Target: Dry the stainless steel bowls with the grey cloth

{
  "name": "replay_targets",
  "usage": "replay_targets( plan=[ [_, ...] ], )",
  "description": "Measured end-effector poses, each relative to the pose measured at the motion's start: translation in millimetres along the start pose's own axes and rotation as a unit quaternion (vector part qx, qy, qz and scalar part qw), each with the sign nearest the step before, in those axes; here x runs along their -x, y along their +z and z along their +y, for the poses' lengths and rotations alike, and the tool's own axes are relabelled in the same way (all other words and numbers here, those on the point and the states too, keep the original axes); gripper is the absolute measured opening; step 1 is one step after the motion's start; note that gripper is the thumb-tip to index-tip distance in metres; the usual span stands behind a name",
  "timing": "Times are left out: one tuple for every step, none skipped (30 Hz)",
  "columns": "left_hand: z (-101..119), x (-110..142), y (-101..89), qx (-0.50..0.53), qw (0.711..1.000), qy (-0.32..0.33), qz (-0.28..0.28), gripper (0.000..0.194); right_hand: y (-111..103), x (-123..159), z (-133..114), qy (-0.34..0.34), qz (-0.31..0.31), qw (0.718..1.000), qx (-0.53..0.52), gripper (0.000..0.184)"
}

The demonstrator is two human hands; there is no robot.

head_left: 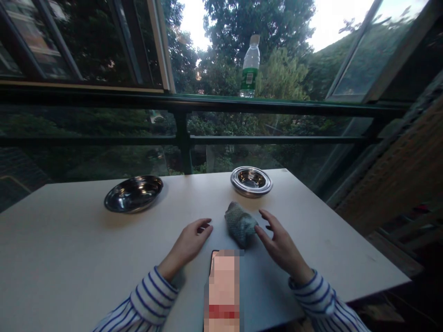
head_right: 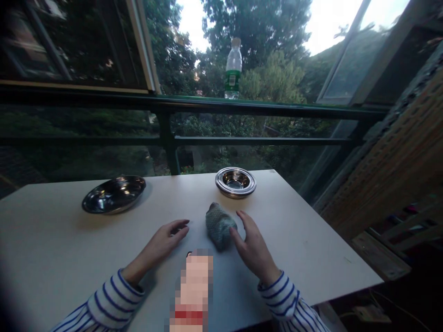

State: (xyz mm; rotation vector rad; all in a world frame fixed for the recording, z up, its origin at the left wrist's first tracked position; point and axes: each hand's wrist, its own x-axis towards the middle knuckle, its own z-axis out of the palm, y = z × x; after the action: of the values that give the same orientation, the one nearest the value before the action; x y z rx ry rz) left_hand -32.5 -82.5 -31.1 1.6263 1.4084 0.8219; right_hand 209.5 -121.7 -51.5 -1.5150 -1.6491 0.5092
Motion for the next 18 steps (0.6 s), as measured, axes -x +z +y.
replay_targets(
  plan=[
    [-2, 5, -4.1, -0.006, 1.000, -0.001, 0.005, 0.039, -1, 2, -3, -0.007, 0.014, 1.000, 0.007, 0.049],
    [-3, 10, -7.8, -0.012, 1.000, -0.001, 0.010, 0.037, -2, 3, -5, -0.016, 0.025, 0.999, 0.013, 0.048],
    [-5, 15, -10.9, -0.018, 1.000, 0.000, 0.014, 0.035, -3, 3, -8, -0.026, 0.032, 0.999, 0.019, 0.046],
    [-6, 20, -13.7, -0.023, 1.000, 0.002, 0.017, 0.035, -3, 4, -10, -0.036, 0.036, 0.998, 0.025, 0.045],
    [-8, 25, -16.2, -0.028, 0.999, 0.006, 0.019, 0.034, -3, 4, -13, -0.046, 0.037, 0.998, 0.030, 0.044],
    [-9, 30, -18.6, -0.033, 0.999, 0.009, 0.019, 0.034, -2, 3, -15, -0.057, 0.037, 0.997, 0.035, 0.042],
    [-9, 35, -21.0, -0.037, 0.999, 0.013, 0.019, 0.034, -2, 3, -17, -0.067, 0.035, 0.996, 0.040, 0.040],
    [-10, 40, -23.5, -0.040, 0.999, 0.017, 0.018, 0.033, -1, 2, -20, -0.077, 0.032, 0.995, 0.045, 0.038],
    [-10, 44, -26.1, -0.044, 0.999, 0.021, 0.017, 0.033, -1, 2, -23, -0.088, 0.027, 0.995, 0.049, 0.036],
    [-11, 48, -28.9, -0.050, 0.998, 0.026, 0.017, 0.033, 0, 1, -26, -0.100, 0.021, 0.993, 0.053, 0.034],
    [-12, 51, -31.8, -0.058, 0.998, 0.031, 0.017, 0.033, 0, 1, -30, -0.113, 0.013, 0.992, 0.056, 0.032],
    [-13, 54, -35.0, -0.069, 0.997, 0.037, 0.019, 0.033, 1, 0, -34, -0.126, 0.006, 0.990, 0.060, 0.030],
    [-14, 56, -38.4, -0.080, 0.996, 0.042, 0.022, 0.033, 1, -1, -38, -0.139, -0.001, 0.988, 0.064, 0.029],
    [-16, 58, -42.0, -0.091, 0.994, 0.047, 0.025, 0.034, 2, -1, -43, -0.151, -0.007, 0.986, 0.068, 0.028],
    [-17, 60, -45.8, -0.099, 0.993, 0.050, 0.029, 0.035, 3, -2, -48, -0.163, -0.013, 0.984, 0.074, 0.027],
    [-19, 62, -49.9, -0.104, 0.993, 0.051, 0.033, 0.035, 5, -4, -53, -0.174, -0.019, 0.981, 0.079, 0.027],
    [-20, 64, -54.2, -0.108, 0.992, 0.051, 0.037, 0.036, 6, -5, -58, -0.185, -0.025, 0.979, 0.085, 0.026],
    [-21, 65, -58.7, -0.110, 0.992, 0.049, 0.042, 0.036, 8, -7, -63, -0.196, -0.032, 0.976, 0.092, 0.025]
  ],
)
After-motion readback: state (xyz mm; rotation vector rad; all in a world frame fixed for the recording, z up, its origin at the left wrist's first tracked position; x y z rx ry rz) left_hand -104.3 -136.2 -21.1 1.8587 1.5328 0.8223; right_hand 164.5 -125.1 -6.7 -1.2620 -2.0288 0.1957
